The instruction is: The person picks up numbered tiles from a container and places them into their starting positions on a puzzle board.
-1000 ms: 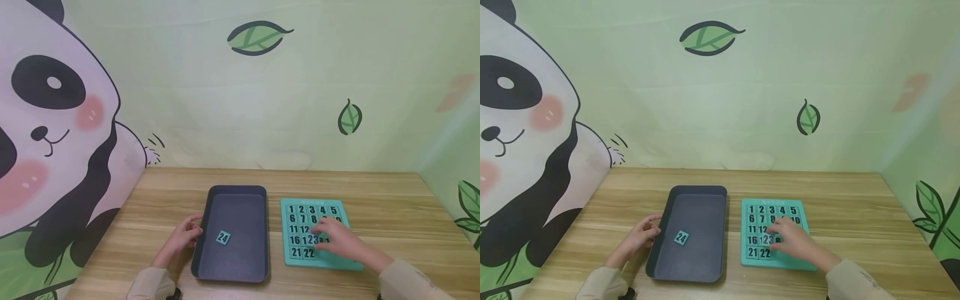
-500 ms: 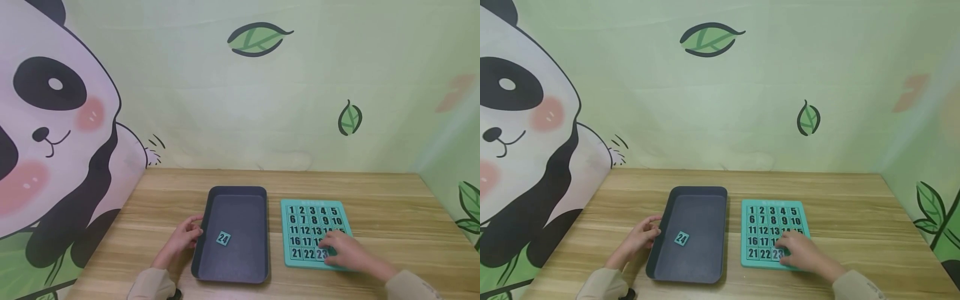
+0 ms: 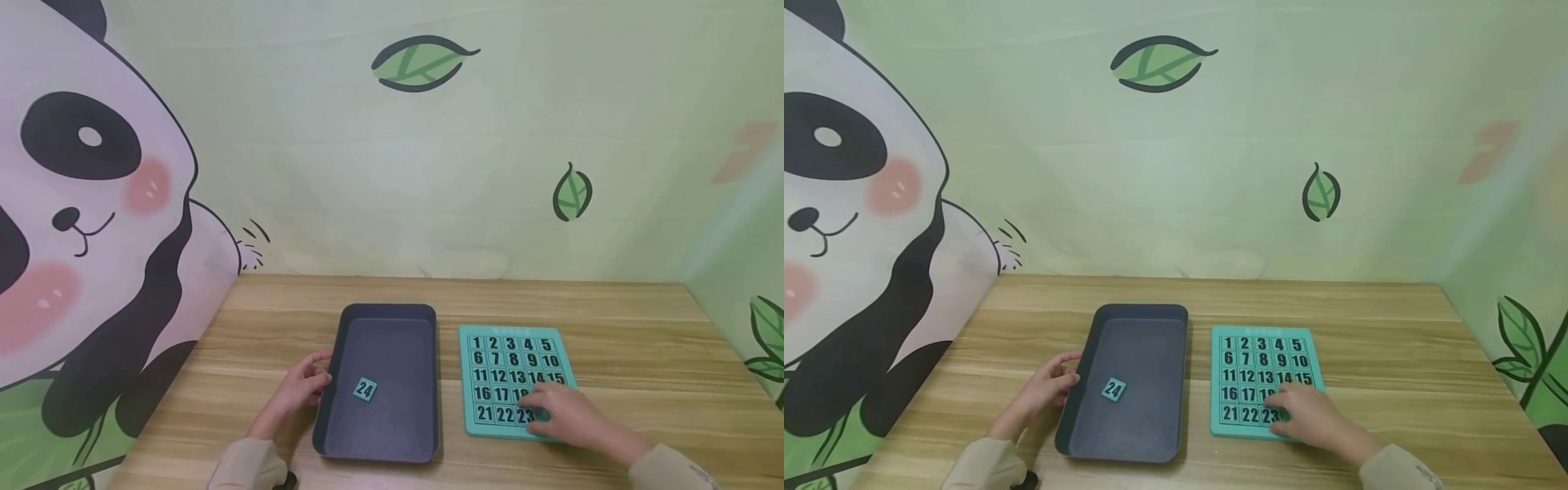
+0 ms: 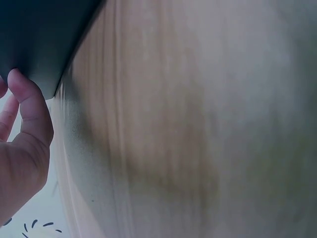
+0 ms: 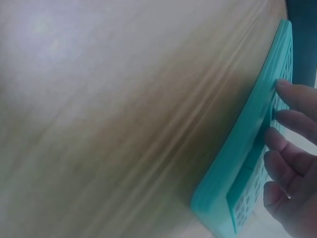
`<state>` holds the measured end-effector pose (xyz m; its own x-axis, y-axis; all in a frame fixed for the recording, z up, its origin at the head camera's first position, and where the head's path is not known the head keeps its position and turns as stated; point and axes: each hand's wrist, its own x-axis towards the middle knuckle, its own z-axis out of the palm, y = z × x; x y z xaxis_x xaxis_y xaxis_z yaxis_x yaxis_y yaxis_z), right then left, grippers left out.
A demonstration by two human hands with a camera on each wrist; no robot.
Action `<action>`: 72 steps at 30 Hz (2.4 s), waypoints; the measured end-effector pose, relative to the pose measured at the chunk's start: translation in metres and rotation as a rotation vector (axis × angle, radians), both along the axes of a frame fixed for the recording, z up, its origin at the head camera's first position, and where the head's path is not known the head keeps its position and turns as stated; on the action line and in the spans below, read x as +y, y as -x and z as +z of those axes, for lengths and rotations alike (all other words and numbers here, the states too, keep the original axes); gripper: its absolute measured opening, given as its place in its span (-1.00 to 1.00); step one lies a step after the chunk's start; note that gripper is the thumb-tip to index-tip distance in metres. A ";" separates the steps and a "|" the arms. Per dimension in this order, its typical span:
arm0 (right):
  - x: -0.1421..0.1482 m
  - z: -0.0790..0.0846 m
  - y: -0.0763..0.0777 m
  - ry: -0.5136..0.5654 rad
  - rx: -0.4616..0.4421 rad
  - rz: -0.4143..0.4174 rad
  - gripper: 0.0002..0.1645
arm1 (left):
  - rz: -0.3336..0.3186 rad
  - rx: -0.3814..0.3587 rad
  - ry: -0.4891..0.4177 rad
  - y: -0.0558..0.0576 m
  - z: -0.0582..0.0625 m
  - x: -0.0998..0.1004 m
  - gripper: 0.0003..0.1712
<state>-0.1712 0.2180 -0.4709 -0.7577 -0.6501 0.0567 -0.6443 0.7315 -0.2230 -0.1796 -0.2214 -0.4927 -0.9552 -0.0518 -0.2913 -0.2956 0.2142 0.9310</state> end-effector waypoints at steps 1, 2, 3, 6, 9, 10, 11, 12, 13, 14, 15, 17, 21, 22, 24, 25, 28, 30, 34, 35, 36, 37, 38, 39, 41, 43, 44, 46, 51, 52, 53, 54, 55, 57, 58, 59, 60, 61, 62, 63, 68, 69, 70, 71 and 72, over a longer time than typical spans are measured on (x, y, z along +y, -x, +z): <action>-0.001 0.001 0.001 0.000 -0.003 0.003 -0.58 | 0.002 0.000 0.002 0.000 0.000 0.000 -0.45; -0.002 0.002 0.002 -0.002 -0.008 -0.002 -0.58 | 0.003 0.000 0.003 0.000 0.000 0.000 -0.45; -0.004 0.003 0.003 0.002 -0.016 -0.010 -0.58 | 0.004 -0.001 0.003 0.000 0.001 0.000 -0.45; -0.011 0.007 0.007 0.038 -0.020 -0.021 -0.60 | 0.006 -0.003 0.005 -0.001 0.001 0.000 -0.45; -0.023 0.014 0.011 0.085 -0.033 -0.018 -0.63 | 0.005 -0.001 0.004 -0.001 0.003 0.000 -0.46; -0.027 0.016 0.011 0.102 -0.037 -0.005 -0.64 | 0.004 0.000 0.003 -0.002 0.003 0.000 -0.46; -0.032 0.018 0.012 0.114 -0.045 0.008 -0.65 | 0.002 0.001 0.003 -0.002 0.003 0.001 -0.46; -0.036 0.019 0.012 0.121 -0.057 0.018 -0.66 | -0.001 0.001 0.001 -0.002 0.003 0.001 -0.46; -0.042 0.020 0.012 0.128 -0.064 0.031 -0.66 | -0.004 0.001 -0.003 -0.002 0.003 0.001 -0.46; -0.047 0.021 0.012 0.139 -0.069 0.047 -0.66 | -0.005 0.001 -0.005 -0.002 0.003 0.001 -0.46; -0.052 0.022 0.012 0.148 -0.073 0.061 -0.66 | -0.006 0.000 -0.008 -0.002 0.003 0.001 -0.46; -0.065 0.023 0.013 0.162 -0.068 0.080 -0.66 | -0.009 0.002 -0.015 -0.002 0.003 0.001 -0.46; -0.092 0.025 0.014 0.197 -0.056 0.106 -0.66 | -0.011 0.006 -0.018 -0.001 0.001 0.000 -0.46; -0.099 0.025 0.014 0.207 -0.057 0.111 -0.65 | -0.011 0.007 -0.016 -0.001 0.001 0.000 -0.46; -0.114 0.025 0.014 0.229 -0.058 0.119 -0.64 | -0.008 0.007 -0.011 -0.001 0.000 -0.001 -0.46; -0.121 0.024 0.014 0.236 -0.053 0.125 -0.64 | -0.007 0.008 -0.009 -0.001 0.000 -0.001 -0.46; -0.141 0.022 0.014 0.256 -0.034 0.136 -0.63 | -0.006 0.006 -0.008 -0.001 0.000 -0.001 -0.46; -0.152 0.019 0.014 0.267 -0.017 0.139 -0.62 | -0.005 0.004 -0.006 -0.001 0.000 -0.001 -0.46; -0.173 0.012 0.017 0.282 -0.065 0.114 -0.57 | 0.000 0.002 0.000 -0.001 0.001 -0.001 -0.46; -0.178 0.010 0.018 0.284 -0.091 0.099 -0.55 | 0.001 0.001 0.000 -0.001 0.001 -0.001 -0.47; -0.182 0.009 0.018 0.278 -0.114 0.081 -0.53 | 0.000 0.002 -0.001 -0.001 0.001 -0.001 -0.47; -0.187 0.007 0.019 0.270 -0.135 0.064 -0.51 | -0.001 0.002 -0.004 -0.001 0.001 -0.001 -0.47; -0.191 0.005 0.020 0.263 -0.152 0.047 -0.49 | -0.004 0.003 -0.007 -0.001 0.001 -0.001 -0.47; -0.195 0.003 0.020 0.257 -0.169 0.031 -0.46 | -0.008 0.004 -0.011 -0.001 0.001 -0.001 -0.47; -0.203 -0.001 0.022 0.245 -0.185 0.003 -0.43 | -0.017 0.005 -0.020 -0.002 0.001 -0.001 -0.47; -0.211 -0.003 0.022 0.241 -0.184 -0.015 -0.41 | -0.025 0.006 -0.029 -0.002 0.001 -0.001 -0.46; -0.214 -0.004 0.022 0.241 -0.182 -0.023 -0.40 | -0.028 0.008 -0.031 -0.002 0.001 -0.001 -0.46; -0.219 -0.005 0.022 0.240 -0.179 -0.032 -0.39 | -0.030 0.009 -0.035 -0.002 0.001 -0.001 -0.46; -0.231 -0.008 0.021 0.219 -0.205 -0.060 -0.38 | -0.033 0.011 -0.033 -0.002 0.001 -0.002 -0.46; -0.234 -0.009 0.021 0.211 -0.211 -0.067 -0.38 | -0.034 0.010 -0.033 -0.002 0.000 -0.002 -0.46; -0.235 -0.011 0.021 0.203 -0.211 -0.073 -0.38 | -0.034 0.010 -0.034 -0.002 0.000 -0.002 -0.45; -0.237 -0.012 0.021 0.193 -0.210 -0.081 -0.38 | -0.034 0.010 -0.035 -0.002 0.000 -0.002 -0.45; -0.239 -0.014 0.022 0.182 -0.202 -0.088 -0.38 | -0.035 0.009 -0.036 -0.002 0.000 -0.002 -0.45; -0.241 -0.017 0.022 0.173 -0.182 -0.097 -0.41 | -0.037 0.010 -0.036 -0.001 0.000 -0.002 -0.45; -0.241 -0.018 0.021 0.171 -0.170 -0.100 -0.44 | -0.036 0.008 -0.036 -0.001 0.000 -0.002 -0.45; -0.242 -0.019 0.021 0.169 -0.155 -0.103 -0.47 | -0.034 0.008 -0.035 -0.001 0.000 -0.002 -0.45; -0.242 -0.020 0.021 0.168 -0.143 -0.106 -0.50 | -0.033 0.007 -0.034 -0.001 0.000 -0.001 -0.45; -0.242 -0.020 0.021 0.169 -0.133 -0.108 -0.53 | -0.031 0.006 -0.033 -0.002 0.000 -0.001 -0.45; -0.242 -0.020 0.021 0.171 -0.126 -0.110 -0.55 | -0.028 0.004 -0.032 -0.001 0.000 -0.001 -0.45; -0.241 -0.020 0.021 0.173 -0.124 -0.112 -0.58 | -0.025 0.003 -0.032 -0.002 0.000 -0.001 -0.45; -0.235 -0.015 0.020 0.164 -0.155 -0.101 -0.63 | -0.023 0.001 -0.038 -0.002 0.001 -0.001 -0.45; -0.233 -0.012 0.020 0.163 -0.166 -0.095 -0.63 | -0.026 0.001 -0.039 -0.002 0.001 -0.001 -0.45; -0.231 -0.009 0.020 0.162 -0.173 -0.087 -0.63 | -0.028 0.000 -0.039 -0.002 0.001 -0.001 -0.45; -0.228 -0.006 0.020 0.163 -0.180 -0.080 -0.63 | -0.033 0.001 -0.040 -0.001 0.001 -0.001 -0.45; -0.225 -0.003 0.019 0.169 -0.186 -0.070 -0.63 | -0.036 0.001 -0.042 -0.001 0.001 -0.001 -0.45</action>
